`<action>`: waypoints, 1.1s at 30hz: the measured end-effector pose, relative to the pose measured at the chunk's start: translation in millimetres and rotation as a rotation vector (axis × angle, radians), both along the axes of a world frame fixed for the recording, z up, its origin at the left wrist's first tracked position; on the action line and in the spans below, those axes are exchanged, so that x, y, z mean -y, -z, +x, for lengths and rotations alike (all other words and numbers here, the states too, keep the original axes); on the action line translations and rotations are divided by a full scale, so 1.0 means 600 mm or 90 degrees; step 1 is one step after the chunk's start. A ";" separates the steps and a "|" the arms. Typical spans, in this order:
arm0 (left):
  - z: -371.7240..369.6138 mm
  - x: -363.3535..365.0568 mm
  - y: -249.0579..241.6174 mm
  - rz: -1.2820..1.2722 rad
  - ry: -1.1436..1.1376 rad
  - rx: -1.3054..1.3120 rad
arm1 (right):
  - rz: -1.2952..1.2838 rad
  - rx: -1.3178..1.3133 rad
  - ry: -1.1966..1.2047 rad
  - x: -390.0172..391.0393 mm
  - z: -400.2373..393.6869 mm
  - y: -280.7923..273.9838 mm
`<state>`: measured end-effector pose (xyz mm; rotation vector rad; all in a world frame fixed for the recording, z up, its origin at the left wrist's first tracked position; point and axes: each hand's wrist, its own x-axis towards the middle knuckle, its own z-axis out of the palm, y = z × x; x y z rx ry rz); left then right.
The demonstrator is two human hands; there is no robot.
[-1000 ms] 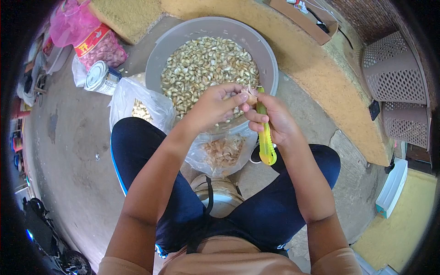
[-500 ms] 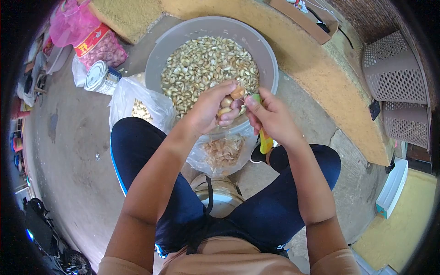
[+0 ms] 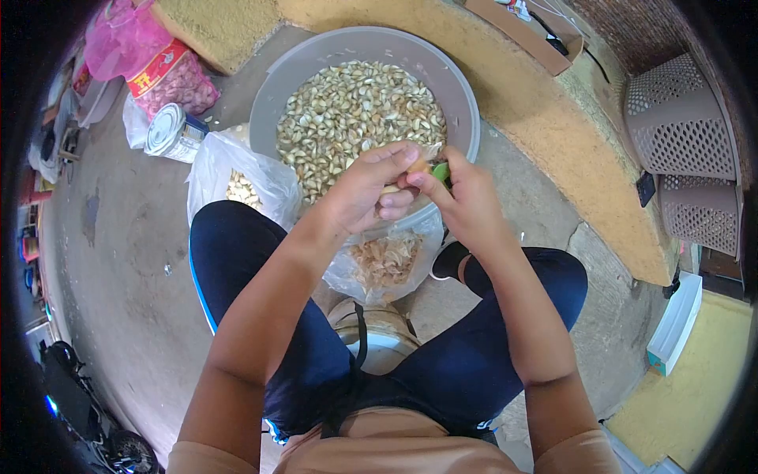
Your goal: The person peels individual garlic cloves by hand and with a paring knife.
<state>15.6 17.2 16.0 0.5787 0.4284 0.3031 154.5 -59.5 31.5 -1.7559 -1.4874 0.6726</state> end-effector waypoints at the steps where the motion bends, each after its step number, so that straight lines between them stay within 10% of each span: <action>1: 0.000 0.001 0.001 -0.014 -0.008 0.003 | 0.010 0.022 0.005 -0.001 -0.001 -0.001; 33: 0.002 0.006 0.003 -0.031 -0.075 -0.043 | 0.147 0.252 0.046 -0.005 -0.008 0.028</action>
